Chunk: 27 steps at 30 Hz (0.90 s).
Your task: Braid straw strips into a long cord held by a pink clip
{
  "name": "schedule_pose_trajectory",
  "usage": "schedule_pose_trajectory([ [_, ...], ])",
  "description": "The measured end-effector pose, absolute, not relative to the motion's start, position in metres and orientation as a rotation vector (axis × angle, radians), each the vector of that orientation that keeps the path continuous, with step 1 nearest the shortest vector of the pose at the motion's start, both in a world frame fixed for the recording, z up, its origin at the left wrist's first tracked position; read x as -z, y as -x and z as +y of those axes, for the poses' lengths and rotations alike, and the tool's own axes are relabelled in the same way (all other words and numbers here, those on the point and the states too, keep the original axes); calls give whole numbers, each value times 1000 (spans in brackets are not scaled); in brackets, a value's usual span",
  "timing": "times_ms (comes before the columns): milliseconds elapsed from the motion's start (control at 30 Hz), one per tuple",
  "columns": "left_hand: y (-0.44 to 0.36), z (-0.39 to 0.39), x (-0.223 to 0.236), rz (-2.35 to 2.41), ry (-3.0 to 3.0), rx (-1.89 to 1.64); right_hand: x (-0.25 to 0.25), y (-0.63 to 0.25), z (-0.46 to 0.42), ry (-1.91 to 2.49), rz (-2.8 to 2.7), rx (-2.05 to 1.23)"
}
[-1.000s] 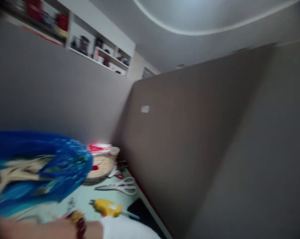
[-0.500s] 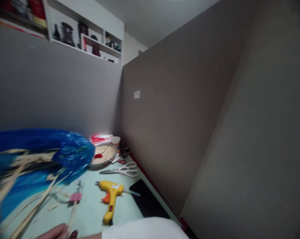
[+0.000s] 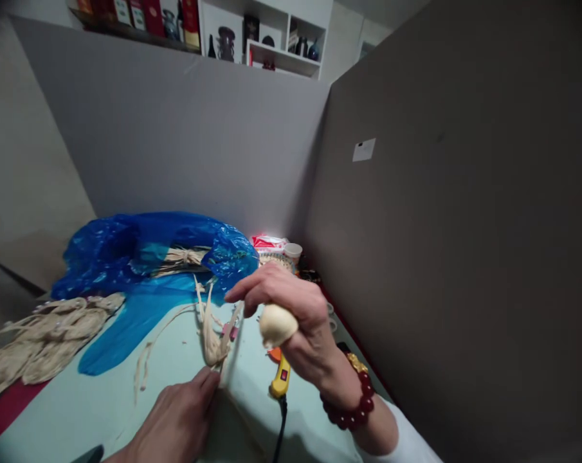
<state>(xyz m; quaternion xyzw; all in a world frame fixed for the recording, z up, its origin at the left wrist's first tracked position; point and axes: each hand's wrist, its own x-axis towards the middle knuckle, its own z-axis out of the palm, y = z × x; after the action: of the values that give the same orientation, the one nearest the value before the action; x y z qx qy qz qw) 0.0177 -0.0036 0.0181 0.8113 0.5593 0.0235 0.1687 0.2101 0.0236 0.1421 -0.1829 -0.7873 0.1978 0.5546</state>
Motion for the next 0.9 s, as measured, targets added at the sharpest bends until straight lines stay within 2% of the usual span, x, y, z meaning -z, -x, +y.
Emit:
schedule_pose_trajectory([
  [133, -18, -5, -34, 1627, -2416, 133, -138, -213, 29, 403, -1476, -543],
  [300, 9, 33, -40, 1737, -2472, -141, -135, -217, 41, 380, -1325, -688],
  [400, 21, 66, -30, 1465, -2585, -289, -130, -210, 47, 348, -1269, -788],
  [633, 25, 85, -25, 1349, -2669, -299, -131, -193, 71, 362, -1223, -873],
  [900, 79, 140, -66, 2180, -2724, -213, -157, -233, 75, 420, -1167, -653],
])
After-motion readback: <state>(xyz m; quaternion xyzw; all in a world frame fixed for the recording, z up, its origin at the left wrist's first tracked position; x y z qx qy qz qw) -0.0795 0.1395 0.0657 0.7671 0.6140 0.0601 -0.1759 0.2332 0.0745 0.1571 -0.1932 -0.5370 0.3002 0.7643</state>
